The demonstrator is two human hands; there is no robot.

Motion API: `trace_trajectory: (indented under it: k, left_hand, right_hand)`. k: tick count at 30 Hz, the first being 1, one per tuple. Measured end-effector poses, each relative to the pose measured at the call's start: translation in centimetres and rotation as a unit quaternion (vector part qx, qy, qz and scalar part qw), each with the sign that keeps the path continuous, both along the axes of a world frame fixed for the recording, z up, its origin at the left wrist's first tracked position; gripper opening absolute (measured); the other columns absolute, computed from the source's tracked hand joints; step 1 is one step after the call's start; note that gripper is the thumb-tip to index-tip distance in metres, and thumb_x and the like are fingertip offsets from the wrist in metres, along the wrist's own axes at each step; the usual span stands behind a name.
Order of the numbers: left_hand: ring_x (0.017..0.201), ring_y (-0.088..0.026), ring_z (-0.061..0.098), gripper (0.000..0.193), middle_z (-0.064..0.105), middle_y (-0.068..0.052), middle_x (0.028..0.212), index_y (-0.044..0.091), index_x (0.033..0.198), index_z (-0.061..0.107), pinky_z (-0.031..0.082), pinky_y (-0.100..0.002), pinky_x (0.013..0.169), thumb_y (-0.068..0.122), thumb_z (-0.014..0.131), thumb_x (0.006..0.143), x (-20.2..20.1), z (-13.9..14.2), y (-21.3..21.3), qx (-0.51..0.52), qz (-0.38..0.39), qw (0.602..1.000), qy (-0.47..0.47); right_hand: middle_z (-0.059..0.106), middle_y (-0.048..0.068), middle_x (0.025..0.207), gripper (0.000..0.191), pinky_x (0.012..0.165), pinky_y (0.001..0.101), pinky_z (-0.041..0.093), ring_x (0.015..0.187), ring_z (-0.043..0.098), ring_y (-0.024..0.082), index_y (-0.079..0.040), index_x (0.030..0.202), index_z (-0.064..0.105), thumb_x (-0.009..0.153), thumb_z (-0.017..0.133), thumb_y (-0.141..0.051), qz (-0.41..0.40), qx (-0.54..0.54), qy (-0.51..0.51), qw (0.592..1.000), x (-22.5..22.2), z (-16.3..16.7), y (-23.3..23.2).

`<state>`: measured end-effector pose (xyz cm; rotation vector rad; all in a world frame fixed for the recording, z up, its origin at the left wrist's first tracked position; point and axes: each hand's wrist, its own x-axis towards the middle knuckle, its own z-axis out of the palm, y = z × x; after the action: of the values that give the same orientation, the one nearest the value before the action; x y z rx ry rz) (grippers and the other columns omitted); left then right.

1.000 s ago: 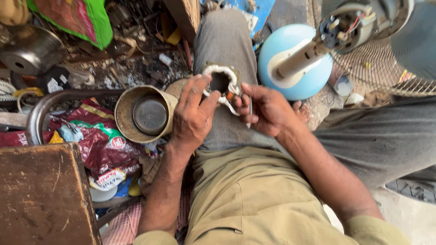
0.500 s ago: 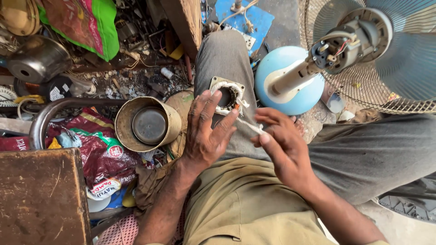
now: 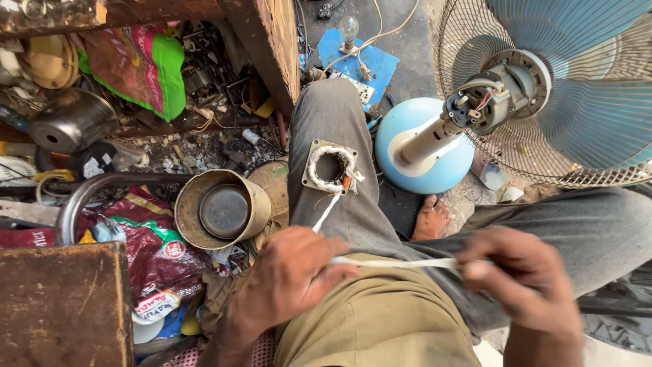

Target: The person sits on the floor and winds white magnet wire around a small square motor stator core held in their hands. They repeatedly wrap the wire around the core's central opening, adjusting the coil as they work.

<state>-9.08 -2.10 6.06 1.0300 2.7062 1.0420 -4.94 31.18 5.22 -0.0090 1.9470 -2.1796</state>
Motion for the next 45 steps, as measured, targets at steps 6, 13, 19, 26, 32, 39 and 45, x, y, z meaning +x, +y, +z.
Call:
trace_trajectory:
  k: [6, 13, 19, 26, 32, 39, 45]
  left_hand:
    - [0.08, -0.032, 0.07, 0.049, 0.07, -0.016, 0.093, -0.003, 0.13, 0.06, 0.056, -0.041, 0.07, 0.014, 0.078, 0.087, 0.1, -2.1, 3.6, 0.189, 0.013, 0.982, -0.01]
    - [0.093, -0.035, 0.071, 0.04, 0.068, -0.017, 0.107, 0.006, 0.118, 0.06, 0.057, -0.043, 0.08, 0.012, 0.078, 0.083, 0.6, -1.5, 1.9, 0.106, 0.081, 0.991, 0.004]
    - [0.102, -0.033, 0.071, 0.04, 0.065, -0.021, 0.118, -0.001, 0.128, 0.058, 0.059, -0.038, 0.081, 0.004, 0.073, 0.091, 1.4, -2.9, 4.7, 0.241, 0.118, 0.96, -0.082]
    - [0.088, -0.027, 0.07, 0.033, 0.067, -0.013, 0.1, 0.004, 0.121, 0.067, 0.057, -0.037, 0.072, 0.004, 0.08, 0.09, 0.9, -3.0, 3.5, 0.181, 0.108, 0.978, -0.003]
    - [0.082, -0.03, 0.066, 0.03, 0.065, -0.014, 0.098, 0.005, 0.112, 0.069, 0.053, -0.04, 0.065, 0.006, 0.082, 0.085, 0.4, -2.5, 3.8, 0.103, 0.103, 0.986, 0.078]
    - [0.088, -0.024, 0.072, 0.029, 0.066, -0.012, 0.104, 0.0, 0.123, 0.064, 0.059, -0.034, 0.069, 0.005, 0.074, 0.097, 0.5, -2.3, 4.5, 0.177, 0.082, 0.98, -0.047]
    - [0.077, -0.023, 0.065, 0.027, 0.064, -0.009, 0.087, 0.004, 0.111, 0.073, 0.052, -0.036, 0.063, 0.003, 0.081, 0.086, 0.2, -2.0, 4.0, 0.138, 0.101, 0.984, 0.056]
  right_hand:
    - [0.075, 0.003, 0.084, 0.008, 0.067, 0.0254, 0.054, 0.076, 0.068, 0.009, -0.001, 0.096, 0.072, 0.094, 0.071, -0.009, 0.142, 0.094, 0.061, 0.983, -3.1, -4.3, -6.2]
    - [0.077, 0.002, 0.079, 0.008, 0.061, 0.0248, 0.054, 0.067, 0.07, 0.007, -0.003, 0.095, 0.077, 0.089, 0.073, -0.005, 0.066, 0.179, 0.089, 0.978, -3.7, -4.3, -7.4]
    - [0.071, 0.004, 0.08, 0.007, 0.077, 0.0318, 0.045, 0.073, 0.067, 0.015, -0.007, 0.09, 0.073, 0.085, 0.078, -0.004, -0.01, 0.287, 0.304, 0.909, -3.3, -5.2, -10.1]
    - [0.075, 0.005, 0.083, 0.007, 0.074, 0.0298, 0.053, 0.072, 0.069, 0.014, -0.003, 0.095, 0.075, 0.088, 0.076, -0.003, -0.028, 0.162, 0.142, 0.976, -3.3, -5.7, -9.5]
    - [0.075, 0.01, 0.093, 0.013, 0.07, 0.0257, 0.063, 0.08, 0.074, 0.013, 0.004, 0.105, 0.073, 0.093, 0.068, 0.003, -0.006, -0.049, 0.001, 0.999, -3.1, -6.8, -9.0]
    - [0.074, 0.011, 0.09, 0.012, 0.067, 0.0255, 0.059, 0.074, 0.069, 0.013, 0.005, 0.106, 0.075, 0.097, 0.07, -0.001, 0.028, -0.075, -0.016, 0.997, -2.6, -7.6, -8.8]
    - [0.075, 0.013, 0.091, 0.015, 0.071, 0.0288, 0.062, 0.08, 0.073, 0.016, 0.005, 0.108, 0.073, 0.094, 0.07, 0.0, 0.003, -0.149, -0.075, 0.986, -2.7, -8.0, -8.4]
